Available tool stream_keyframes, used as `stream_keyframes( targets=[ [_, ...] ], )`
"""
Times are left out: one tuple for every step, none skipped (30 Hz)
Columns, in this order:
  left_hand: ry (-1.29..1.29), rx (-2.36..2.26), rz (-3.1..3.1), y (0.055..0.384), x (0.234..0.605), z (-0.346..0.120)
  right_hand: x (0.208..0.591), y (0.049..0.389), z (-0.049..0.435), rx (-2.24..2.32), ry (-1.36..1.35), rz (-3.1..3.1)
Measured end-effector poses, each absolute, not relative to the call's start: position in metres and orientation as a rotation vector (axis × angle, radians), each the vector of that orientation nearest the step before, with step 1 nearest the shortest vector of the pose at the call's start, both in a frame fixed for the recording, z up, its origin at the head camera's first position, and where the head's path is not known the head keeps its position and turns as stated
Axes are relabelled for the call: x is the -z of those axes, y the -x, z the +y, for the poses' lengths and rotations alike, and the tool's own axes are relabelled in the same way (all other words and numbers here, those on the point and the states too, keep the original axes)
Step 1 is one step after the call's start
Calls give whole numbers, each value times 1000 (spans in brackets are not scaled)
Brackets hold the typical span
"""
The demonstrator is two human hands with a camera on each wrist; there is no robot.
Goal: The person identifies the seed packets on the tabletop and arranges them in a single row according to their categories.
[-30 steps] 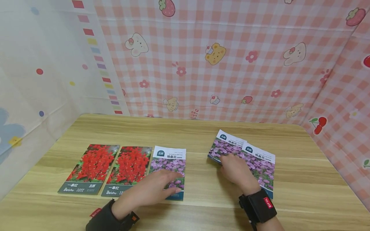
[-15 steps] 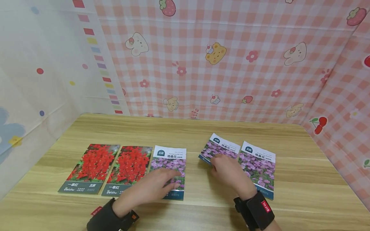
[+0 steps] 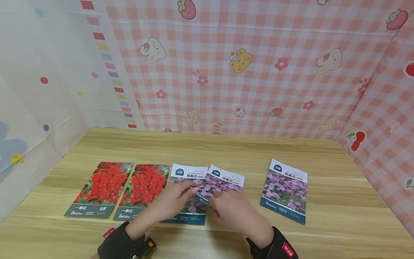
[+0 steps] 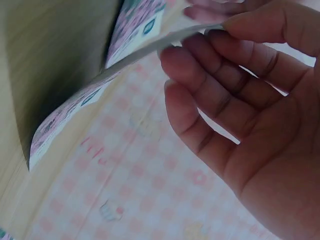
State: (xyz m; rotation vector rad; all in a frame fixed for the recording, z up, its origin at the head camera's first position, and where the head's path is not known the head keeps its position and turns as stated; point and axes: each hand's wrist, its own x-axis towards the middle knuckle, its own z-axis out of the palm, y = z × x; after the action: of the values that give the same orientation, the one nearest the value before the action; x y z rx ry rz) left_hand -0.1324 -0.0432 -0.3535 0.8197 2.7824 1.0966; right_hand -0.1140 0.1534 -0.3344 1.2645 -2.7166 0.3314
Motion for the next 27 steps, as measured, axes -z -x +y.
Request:
stream_keyframes(
  targets=[
    [-812,-1105,2779,132,354,-43,334,112,151,-333,-1280,-2731],
    [-800,-1115,2768,132,354,-44,334,110,148,-333,-1294,-2740],
    [-788,-1126,2756,132,354,-44,334,108,147,-340,-1306,-2751],
    [-768,-1140,2743,132,355,-44,334,107,145,-353,-1318,-2758],
    [-751,-1165,2724,132,355,-44,335,105,144,-360,-1326,-2763],
    [-726,-1195,2701,133,356,-44,335,105,143,-367,-1336,-2764],
    [-697,-1230,2674,133,356,-44,336,104,142,-367,-1343,-2767],
    [-668,-1265,2649,132,356,-44,336,104,142,-361,-1350,-2765],
    [-639,-1291,2629,133,356,-43,337,104,141,-355,-1356,-2764],
    [-612,-1314,2613,133,356,-43,337,104,141,-341,-1360,-2763],
    [-591,-1339,2595,133,357,-43,337,104,141,-329,-1363,-2767],
    [-573,-1346,2590,132,357,-42,338,104,141,-320,-1365,-2770],
    [-566,-1349,2593,132,356,-42,338,104,140,-307,-1364,-2772],
    [-561,-1350,2593,132,356,-42,338,104,140,-300,-1365,-2770],
    [-558,-1354,2592,132,357,-41,339,104,140,-300,-1364,-2776],
    [-555,-1359,2589,132,357,-41,339,104,140,-299,-1364,-2777],
    [-554,-1364,2587,132,356,-41,340,104,140,-300,-1364,-2778],
    [-552,-1365,2588,132,356,-41,340,103,140,-302,-1363,-2781],
    [-549,-1373,2585,132,356,-41,341,103,140,-304,-1362,-2784],
    [-543,-1386,2575,132,356,-41,341,103,140,-306,-1363,-2786],
    [-540,-1396,2570,132,356,-41,341,103,140,-310,-1360,-2791],
    [-534,-1401,2569,132,355,-41,342,104,140,-313,-1357,-2799],
    [-529,-1407,2568,132,355,-41,342,104,141,-322,-1352,-2814],
    [-527,-1411,2571,131,355,-41,342,105,141,-331,-1345,-2823],
    [-524,-1415,2576,131,354,-41,341,105,143,-343,-1334,-2836],
    [-520,-1417,2584,131,354,-41,341,106,144,-358,-1318,-2857],
    [-520,-1416,2600,131,354,-41,340,108,146,-376,-1303,-2871]
  ],
)
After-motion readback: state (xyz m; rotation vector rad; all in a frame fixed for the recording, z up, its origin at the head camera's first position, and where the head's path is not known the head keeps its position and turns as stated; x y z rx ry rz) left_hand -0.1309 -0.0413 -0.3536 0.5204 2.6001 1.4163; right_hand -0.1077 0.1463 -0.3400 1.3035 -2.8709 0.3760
